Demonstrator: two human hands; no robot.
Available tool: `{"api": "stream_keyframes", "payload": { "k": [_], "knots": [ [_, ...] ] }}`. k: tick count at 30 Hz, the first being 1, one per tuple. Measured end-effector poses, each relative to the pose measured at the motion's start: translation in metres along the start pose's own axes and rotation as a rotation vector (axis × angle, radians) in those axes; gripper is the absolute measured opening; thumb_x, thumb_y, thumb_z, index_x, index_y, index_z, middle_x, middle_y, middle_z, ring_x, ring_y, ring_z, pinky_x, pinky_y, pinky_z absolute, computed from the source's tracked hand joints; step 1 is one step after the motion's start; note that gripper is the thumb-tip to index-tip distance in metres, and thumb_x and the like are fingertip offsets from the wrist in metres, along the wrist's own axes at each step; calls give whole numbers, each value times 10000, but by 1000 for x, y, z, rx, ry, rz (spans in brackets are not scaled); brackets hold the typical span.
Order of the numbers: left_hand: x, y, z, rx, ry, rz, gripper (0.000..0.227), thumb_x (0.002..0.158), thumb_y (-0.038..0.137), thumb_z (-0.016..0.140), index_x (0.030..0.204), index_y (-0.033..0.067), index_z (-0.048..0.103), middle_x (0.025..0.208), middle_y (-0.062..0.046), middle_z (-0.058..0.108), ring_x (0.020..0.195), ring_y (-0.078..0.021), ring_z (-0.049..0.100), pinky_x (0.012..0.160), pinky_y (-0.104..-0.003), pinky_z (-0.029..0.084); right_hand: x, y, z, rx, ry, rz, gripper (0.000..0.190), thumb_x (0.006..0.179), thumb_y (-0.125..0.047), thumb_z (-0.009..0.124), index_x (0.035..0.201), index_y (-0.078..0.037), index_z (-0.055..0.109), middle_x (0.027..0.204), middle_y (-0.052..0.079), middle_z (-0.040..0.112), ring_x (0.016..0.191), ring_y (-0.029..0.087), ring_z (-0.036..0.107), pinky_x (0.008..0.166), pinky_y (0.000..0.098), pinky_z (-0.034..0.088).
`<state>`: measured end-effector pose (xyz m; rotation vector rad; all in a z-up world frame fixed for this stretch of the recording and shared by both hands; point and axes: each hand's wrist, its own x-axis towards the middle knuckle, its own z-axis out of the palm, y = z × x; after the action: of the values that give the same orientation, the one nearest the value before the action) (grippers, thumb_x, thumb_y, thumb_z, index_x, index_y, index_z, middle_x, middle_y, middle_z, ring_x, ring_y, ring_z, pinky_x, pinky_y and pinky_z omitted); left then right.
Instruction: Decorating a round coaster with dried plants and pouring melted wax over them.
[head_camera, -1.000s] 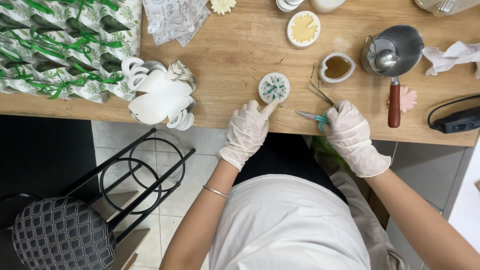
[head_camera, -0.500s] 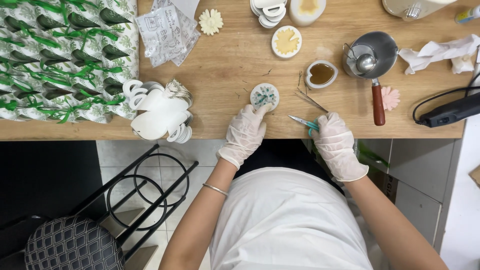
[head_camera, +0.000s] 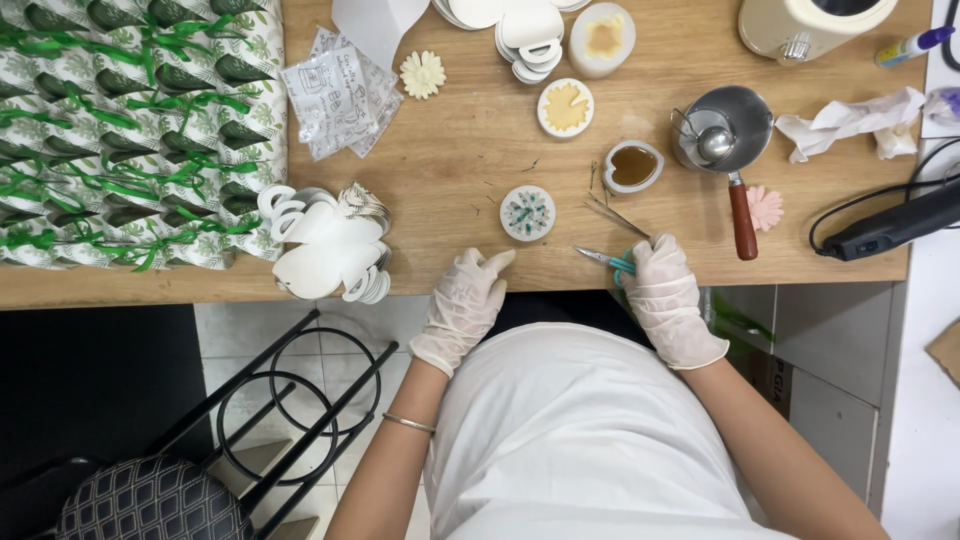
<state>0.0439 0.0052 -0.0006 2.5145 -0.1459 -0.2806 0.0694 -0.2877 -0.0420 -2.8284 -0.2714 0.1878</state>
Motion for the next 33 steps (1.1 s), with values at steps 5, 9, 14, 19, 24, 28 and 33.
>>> {"api": "stream_keyframes", "payload": {
  "k": [5, 9, 14, 19, 24, 28, 33],
  "knots": [
    [7, -3, 0, -23, 21, 48, 323, 929, 195, 661, 1250, 165, 670, 1013, -140, 610, 957, -347, 633, 814, -466, 540, 9, 0, 3, -14, -80, 105, 306, 752, -160, 838, 961, -62, 637, 996, 186, 596, 915, 376, 625, 730, 481, 544],
    [13, -3, -7, -23, -28, 52, 309, 915, 226, 682, 1221, 182, 697, 1002, -141, 611, 950, -341, 637, 802, -459, 542, 9, -2, 12, -67, -65, 66, 246, 774, -166, 792, 945, -63, 648, 981, 186, 608, 863, 385, 642, 682, 490, 550],
    [24, -11, -2, -27, 25, 130, 343, 890, 236, 697, 1232, 205, 699, 1002, -131, 612, 937, -331, 633, 792, -453, 537, 16, -4, 18, -192, -62, 32, 112, 850, -176, 710, 840, -74, 663, 949, 179, 616, 850, 371, 661, 673, 486, 558],
    [46, 7, -29, 249, -82, 238, 545, 904, 256, 678, 1441, 277, 587, 940, -147, 583, 855, -315, 611, 731, -479, 506, 20, -6, 33, -189, -160, 20, 138, 882, -193, 676, 826, -67, 687, 915, 203, 640, 804, 383, 680, 637, 477, 565],
    [65, 9, -14, 336, -98, 246, 599, 865, 309, 702, 1444, 296, 549, 1009, -149, 586, 918, -316, 604, 745, -486, 494, 16, -16, 16, -156, -180, 97, 174, 910, -228, 669, 862, -61, 686, 911, 216, 657, 796, 385, 684, 631, 478, 560],
    [72, 6, -15, 324, -155, 198, 597, 870, 358, 709, 1436, 280, 534, 1045, -146, 579, 963, -318, 592, 765, -488, 475, 8, -27, -9, -69, -152, 180, 229, 935, -271, 678, 865, -53, 684, 892, 202, 670, 784, 386, 680, 649, 479, 551],
    [67, 2, -17, 288, -137, 200, 625, 867, 386, 711, 1450, 269, 523, 1033, -154, 565, 933, -325, 585, 749, -489, 464, 0, -45, -42, -17, 17, 213, 225, 975, -265, 694, 900, -53, 693, 894, 180, 678, 781, 370, 676, 671, 456, 547]
  ]
}}
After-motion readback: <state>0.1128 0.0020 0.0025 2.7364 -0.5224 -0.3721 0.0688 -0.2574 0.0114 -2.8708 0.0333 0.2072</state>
